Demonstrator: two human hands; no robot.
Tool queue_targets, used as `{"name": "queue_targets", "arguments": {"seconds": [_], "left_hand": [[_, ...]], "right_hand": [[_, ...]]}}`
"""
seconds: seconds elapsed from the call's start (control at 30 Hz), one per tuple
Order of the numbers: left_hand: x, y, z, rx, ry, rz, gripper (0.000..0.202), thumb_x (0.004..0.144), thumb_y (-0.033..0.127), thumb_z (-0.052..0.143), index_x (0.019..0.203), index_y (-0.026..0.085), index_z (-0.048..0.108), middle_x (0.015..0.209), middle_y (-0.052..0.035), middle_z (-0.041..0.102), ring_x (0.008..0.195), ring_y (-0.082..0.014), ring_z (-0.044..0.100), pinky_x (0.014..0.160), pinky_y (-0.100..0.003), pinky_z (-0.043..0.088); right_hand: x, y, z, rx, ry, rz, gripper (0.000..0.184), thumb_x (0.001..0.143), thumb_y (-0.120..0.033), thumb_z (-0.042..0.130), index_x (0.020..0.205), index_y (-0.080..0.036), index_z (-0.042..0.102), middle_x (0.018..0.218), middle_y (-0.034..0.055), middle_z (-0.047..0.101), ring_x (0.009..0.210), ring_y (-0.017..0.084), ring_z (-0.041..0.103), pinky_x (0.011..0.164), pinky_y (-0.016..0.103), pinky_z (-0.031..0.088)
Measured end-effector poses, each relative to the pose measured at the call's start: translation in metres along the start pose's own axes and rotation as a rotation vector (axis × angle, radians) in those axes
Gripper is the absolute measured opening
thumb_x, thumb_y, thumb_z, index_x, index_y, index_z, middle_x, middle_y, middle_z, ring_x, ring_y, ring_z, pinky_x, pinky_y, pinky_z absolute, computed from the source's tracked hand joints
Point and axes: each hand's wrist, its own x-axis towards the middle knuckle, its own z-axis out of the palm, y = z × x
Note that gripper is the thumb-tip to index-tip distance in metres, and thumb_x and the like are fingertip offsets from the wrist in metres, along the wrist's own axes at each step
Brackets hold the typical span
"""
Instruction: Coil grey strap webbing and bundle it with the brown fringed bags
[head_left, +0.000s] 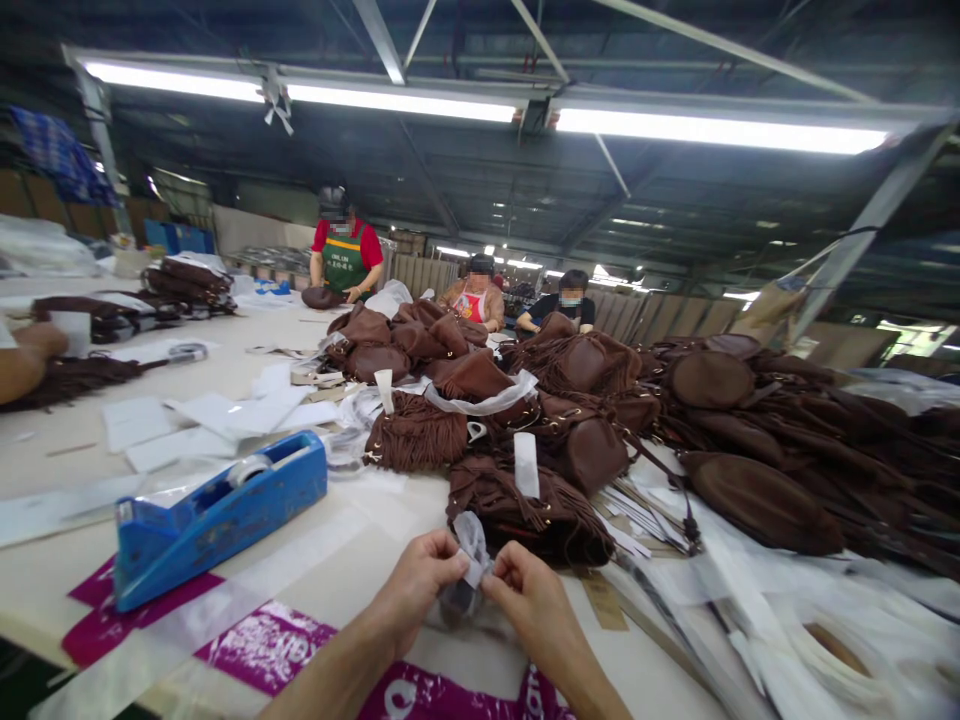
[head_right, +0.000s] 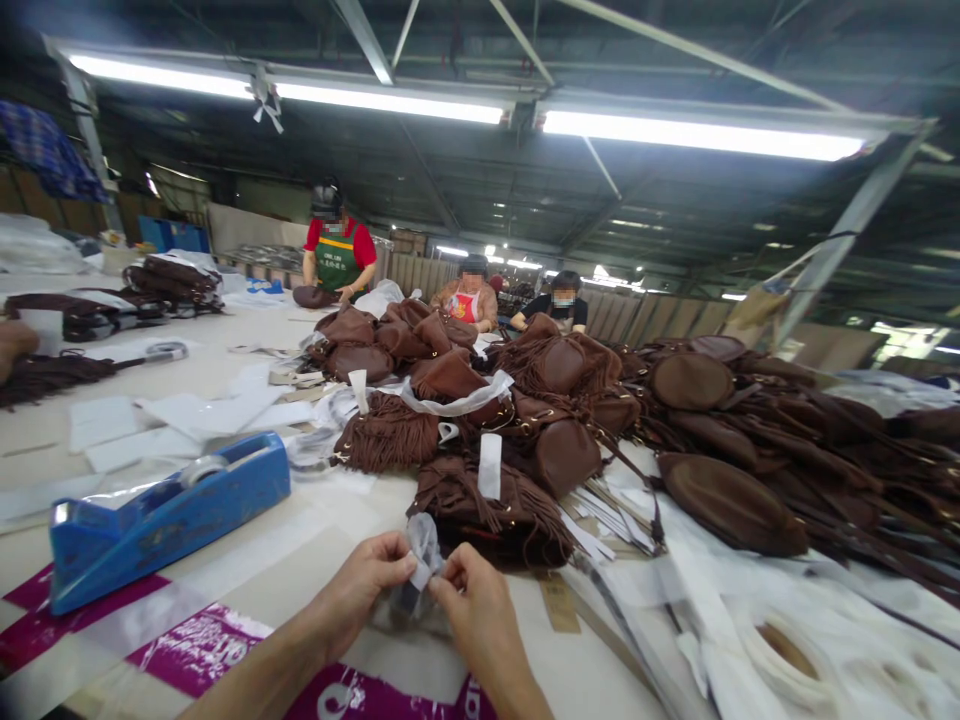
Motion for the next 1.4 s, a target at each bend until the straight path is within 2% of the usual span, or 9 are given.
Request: {"name": "queue_targets", "arguments": {"seconds": [0.37, 0.43, 0.57, 0.73, 0.83, 0.97, 1.17, 1.27, 1.4], "left_hand": [[0.004, -0.006, 0.0, -0.012, 0.043, 0.03, 0.035, 0.053, 0.041, 0.075, 0.059, 0.018, 0.048, 0.053, 0.0056, 0.048, 0.054, -0.0099, 0.037, 0.056, -0.024, 0.027], [0.004, -0.009, 0.002, -0.001, 0.053, 0.055, 0.034, 0.054, 0.04, 0.074, 0.059, 0.018, 0.049, 0.054, 0.0056, 0.047, 0.056, -0.0102, 0.037, 0.057, -0.024, 0.027], [0.004, -0.01, 0.003, 0.013, 0.046, 0.07, 0.032, 0.053, 0.038, 0.073, 0.059, 0.018, 0.048, 0.056, 0.0052, 0.047, 0.058, -0.0111, 0.038, 0.059, -0.025, 0.028], [0.001, -0.008, 0.002, 0.05, -0.02, 0.067, 0.026, 0.054, 0.034, 0.069, 0.061, 0.017, 0.05, 0.06, 0.0028, 0.051, 0.062, -0.0127, 0.042, 0.061, -0.025, 0.029], [-0.001, -0.01, 0.004, 0.132, -0.023, 0.095, 0.022, 0.056, 0.032, 0.067, 0.061, 0.017, 0.052, 0.059, 0.0024, 0.05, 0.061, -0.0134, 0.043, 0.061, -0.026, 0.03], [-0.009, -0.016, 0.009, 0.235, 0.045, 0.163, 0.018, 0.058, 0.028, 0.066, 0.065, 0.017, 0.053, 0.06, 0.004, 0.047, 0.06, -0.0129, 0.042, 0.058, -0.025, 0.031], [-0.021, -0.031, 0.018, 0.203, 0.356, 0.31, 0.032, 0.058, 0.019, 0.066, 0.085, 0.02, 0.048, 0.084, -0.0005, 0.056, 0.078, -0.0182, 0.054, 0.071, -0.025, 0.04], [-0.024, -0.034, 0.02, 0.273, 0.379, 0.301, 0.029, 0.06, 0.02, 0.067, 0.084, 0.019, 0.051, 0.085, -0.0017, 0.055, 0.079, -0.0197, 0.054, 0.07, -0.026, 0.041], [-0.026, -0.03, 0.021, 0.325, 0.368, 0.339, 0.018, 0.061, 0.019, 0.068, 0.07, 0.019, 0.052, 0.084, -0.0032, 0.054, 0.082, -0.0212, 0.053, 0.074, -0.028, 0.041]], "right_hand": [[-0.003, -0.009, 0.004, -0.048, 0.158, -0.036, 0.015, 0.071, -0.028, 0.06, 0.059, -0.02, 0.061, 0.068, 0.0004, 0.055, 0.065, 0.017, 0.049, 0.064, 0.029, 0.033], [-0.003, -0.008, 0.006, 0.089, 0.118, 0.015, 0.017, 0.068, -0.03, 0.061, 0.055, -0.019, 0.061, 0.063, 0.0004, 0.053, 0.063, 0.016, 0.046, 0.06, 0.028, 0.031], [-0.005, -0.009, 0.01, 0.505, -0.054, 0.293, 0.02, 0.06, -0.036, 0.066, 0.056, -0.018, 0.058, 0.049, -0.0062, 0.038, 0.045, 0.008, 0.029, 0.046, 0.023, 0.019], [-0.012, -0.004, 0.015, 0.805, -0.077, 0.429, 0.04, 0.058, -0.051, 0.074, 0.06, -0.017, 0.051, 0.047, -0.0116, 0.027, 0.04, 0.003, 0.019, 0.041, 0.018, 0.014], [-0.015, 0.0, 0.019, 0.947, -0.098, 0.506, 0.053, 0.047, -0.054, 0.085, 0.062, -0.017, 0.05, 0.046, -0.0136, 0.028, 0.038, 0.0, 0.015, 0.039, 0.017, 0.011], [-0.017, 0.001, 0.021, 1.099, -0.114, 0.58, 0.065, 0.032, -0.054, 0.091, 0.061, -0.018, 0.046, 0.044, -0.0153, 0.03, 0.036, -0.001, 0.013, 0.039, 0.017, 0.01], [-0.016, 0.002, 0.024, 1.185, -0.139, 0.532, 0.059, 0.041, -0.053, 0.091, 0.059, -0.017, 0.047, 0.04, -0.0159, 0.025, 0.038, -0.001, 0.011, 0.04, 0.017, 0.011], [-0.017, 0.007, 0.025, 1.201, -0.163, 0.501, 0.055, 0.045, -0.051, 0.09, 0.059, -0.017, 0.05, 0.041, -0.0155, 0.023, 0.039, 0.0, 0.01, 0.04, 0.017, 0.011], [-0.018, 0.013, 0.024, 1.217, -0.21, 0.458, 0.05, 0.053, -0.051, 0.088, 0.06, -0.016, 0.053, 0.043, -0.0149, 0.022, 0.041, 0.0, 0.008, 0.041, 0.017, 0.012]]}}
